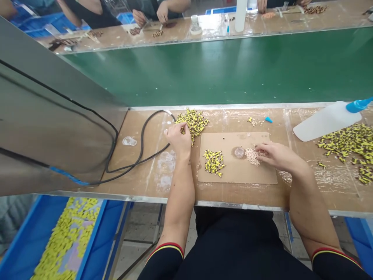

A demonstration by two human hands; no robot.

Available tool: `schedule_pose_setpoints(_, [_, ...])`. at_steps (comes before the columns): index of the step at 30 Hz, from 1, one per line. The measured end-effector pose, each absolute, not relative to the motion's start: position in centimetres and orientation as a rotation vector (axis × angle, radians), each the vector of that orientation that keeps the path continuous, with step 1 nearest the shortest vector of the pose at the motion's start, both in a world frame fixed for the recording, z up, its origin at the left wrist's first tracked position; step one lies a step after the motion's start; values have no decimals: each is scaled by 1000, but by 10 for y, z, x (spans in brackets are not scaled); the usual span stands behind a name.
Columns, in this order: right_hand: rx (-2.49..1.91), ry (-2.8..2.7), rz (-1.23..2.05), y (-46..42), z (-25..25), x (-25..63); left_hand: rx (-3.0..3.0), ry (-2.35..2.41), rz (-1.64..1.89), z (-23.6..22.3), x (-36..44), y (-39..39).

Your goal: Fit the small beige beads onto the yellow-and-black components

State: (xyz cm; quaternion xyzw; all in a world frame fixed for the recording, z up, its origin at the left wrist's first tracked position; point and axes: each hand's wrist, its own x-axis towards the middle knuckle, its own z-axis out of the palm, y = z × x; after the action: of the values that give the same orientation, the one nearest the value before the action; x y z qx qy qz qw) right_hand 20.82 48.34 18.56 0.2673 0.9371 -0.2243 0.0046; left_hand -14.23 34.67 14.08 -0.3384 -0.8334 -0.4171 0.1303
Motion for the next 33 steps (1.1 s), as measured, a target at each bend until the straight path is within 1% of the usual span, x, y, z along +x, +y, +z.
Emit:
schedule_pose_setpoints(5, [760, 2864, -728, 487, 181, 204, -971, -2581, -1114, 148, -138, 347])
schedule_pose_setpoints(9, [790, 2796, -698, 487, 186, 200, -1046, -2509, -1083, 164, -127, 341])
schedule_pose_setpoints(13, [829, 2750, -640, 485, 190, 197, -1552, -2318, -1197, 181, -106, 334])
schedule_pose_setpoints(15, [830, 2751, -686, 485, 191, 197, -1876, -2278, -1170, 187, -97, 332])
schedule_pose_setpoints(17, [831, 2764, -782, 487, 192, 198, -2146, -2264, -1070, 190, -91, 332])
schedule_pose_setpoints(20, [856, 2792, -912, 491, 194, 202, -2390, -2243, -930, 188, -90, 333])
schedule_pose_setpoints(22, [870, 2817, -970, 493, 195, 205, -2466, -2215, -896, 186, -90, 334])
schedule_pose_setpoints(26, [876, 2887, -1133, 494, 199, 209, -2501, -2166, -935, 184, -88, 334])
schedule_pose_setpoints(33, [922, 2985, -1774, 481, 207, 211, -2490, -2122, -901, 186, -86, 333])
